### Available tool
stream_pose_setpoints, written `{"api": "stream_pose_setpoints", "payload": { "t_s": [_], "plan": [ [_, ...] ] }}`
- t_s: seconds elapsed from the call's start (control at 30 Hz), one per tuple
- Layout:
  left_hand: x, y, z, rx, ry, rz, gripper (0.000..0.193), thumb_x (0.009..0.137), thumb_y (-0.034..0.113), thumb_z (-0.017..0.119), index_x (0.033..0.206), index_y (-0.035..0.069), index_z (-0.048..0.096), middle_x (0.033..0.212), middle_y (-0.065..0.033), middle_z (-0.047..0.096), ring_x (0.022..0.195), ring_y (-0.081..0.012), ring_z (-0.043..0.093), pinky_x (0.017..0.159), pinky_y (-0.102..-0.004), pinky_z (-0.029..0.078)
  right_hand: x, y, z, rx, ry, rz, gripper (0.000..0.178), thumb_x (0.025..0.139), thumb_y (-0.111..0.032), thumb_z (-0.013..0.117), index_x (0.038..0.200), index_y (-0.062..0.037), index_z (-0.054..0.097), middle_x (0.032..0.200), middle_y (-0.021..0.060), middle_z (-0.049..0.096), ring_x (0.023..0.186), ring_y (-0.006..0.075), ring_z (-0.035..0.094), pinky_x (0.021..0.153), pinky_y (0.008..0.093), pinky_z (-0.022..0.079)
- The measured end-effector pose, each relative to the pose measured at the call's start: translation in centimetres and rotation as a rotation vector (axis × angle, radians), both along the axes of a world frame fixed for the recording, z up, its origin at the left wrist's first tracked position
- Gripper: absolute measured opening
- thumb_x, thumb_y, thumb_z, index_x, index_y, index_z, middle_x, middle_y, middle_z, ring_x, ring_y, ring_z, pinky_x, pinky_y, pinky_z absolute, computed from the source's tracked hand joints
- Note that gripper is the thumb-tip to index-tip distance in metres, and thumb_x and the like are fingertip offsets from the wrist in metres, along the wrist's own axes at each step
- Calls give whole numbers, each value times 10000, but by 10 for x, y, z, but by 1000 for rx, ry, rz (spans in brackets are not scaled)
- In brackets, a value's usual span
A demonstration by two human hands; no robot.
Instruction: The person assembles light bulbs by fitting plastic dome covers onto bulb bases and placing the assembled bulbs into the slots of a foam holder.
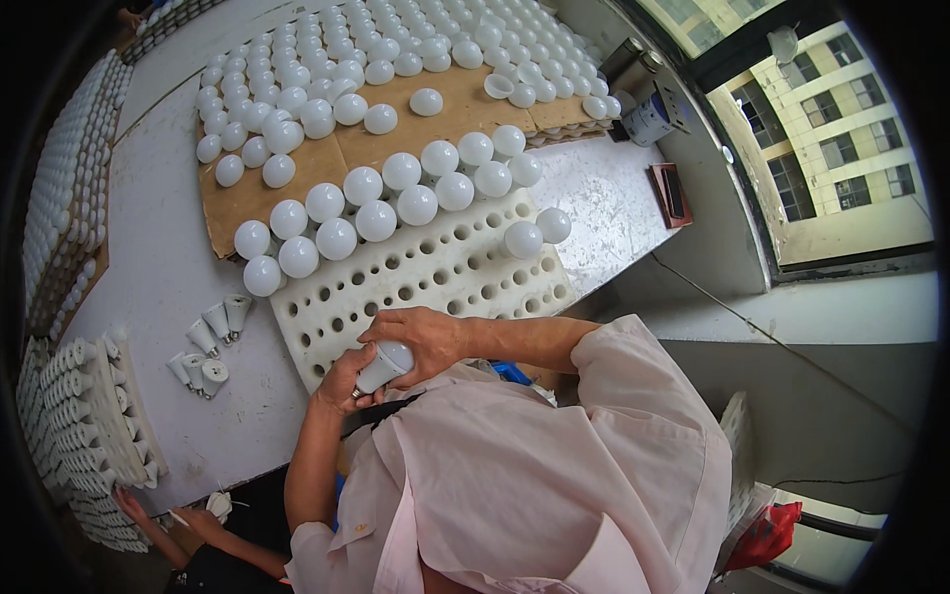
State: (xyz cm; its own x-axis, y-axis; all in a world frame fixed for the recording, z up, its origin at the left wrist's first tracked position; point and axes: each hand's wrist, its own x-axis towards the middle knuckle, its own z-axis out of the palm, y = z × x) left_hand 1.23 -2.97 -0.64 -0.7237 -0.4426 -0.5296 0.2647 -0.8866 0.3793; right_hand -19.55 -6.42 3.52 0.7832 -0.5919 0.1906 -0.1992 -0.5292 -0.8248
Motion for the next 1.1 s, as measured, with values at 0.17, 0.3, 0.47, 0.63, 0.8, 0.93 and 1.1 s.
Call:
{"api": "stream_pose_setpoints", "payload": {
  "t_s": [0.17, 0.3, 0.47, 0.63, 0.8, 0.93, 1.1],
  "plan": [
    [-6, 2, 34, -552, -407, -22, 399, 827, 259, 692, 998, -96, 628, 731, -89, 644, 509, -117, 586, 451, -223, 473, 0, 3, 14, 85, 90, -126, 608, 604, -212, 817, 1131, -23, 582, 1003, 128, 584, 901, 297, 594, 765, 384, 514],
    [-8, 6, 44, -600, -420, 15, 364, 782, 203, 730, 955, -106, 648, 740, -95, 657, 533, -124, 602, 478, -229, 482, 8, 7, 15, -48, -175, -95, 562, 605, -151, 806, 1108, -25, 589, 947, 107, 595, 886, 281, 593, 750, 371, 513],
    [-14, 11, 60, -591, -454, -44, 359, 773, 203, 721, 912, -120, 651, 677, -92, 648, 501, -128, 593, 441, -234, 458, 3, 15, 13, -16, -289, -55, 361, 622, -92, 763, 944, -36, 609, 913, 90, 597, 865, 248, 596, 736, 350, 514],
    [-18, 10, 45, -554, -469, -34, 359, 796, 225, 695, 877, -122, 649, 660, -107, 648, 480, -124, 588, 412, -229, 433, -1, 10, 1, 10, -239, -74, 361, 620, -89, 755, 930, -41, 575, 926, 92, 582, 858, 253, 591, 739, 355, 509],
    [1, 12, -4, -211, -8, 9, 484, 881, 322, 650, 1041, -131, 591, 680, -139, 647, 469, -152, 599, 374, -217, 400, -8, 12, 8, 34, -187, -138, 532, 613, -86, 758, 1076, -62, 499, 1045, 100, 542, 943, 267, 566, 819, 370, 483],
    [1, 21, 2, -439, -426, 243, 461, 920, 303, 609, 1140, -96, 542, 881, -154, 678, 710, -182, 681, 469, -204, 440, -58, -1, -3, 28, -26, -314, 570, 626, -123, 763, 1110, -67, 469, 1072, 115, 523, 989, 302, 548, 866, 401, 468],
    [76, 18, -28, -432, -931, 552, 352, 876, 94, 640, 1153, -97, 538, 1133, -202, 638, 857, -182, 669, 578, -222, 483, -127, -44, 0, -229, 678, -508, 498, 667, -229, 762, 1096, -81, 558, 1124, 119, 533, 1025, 322, 550, 876, 404, 488]
  ]
}}
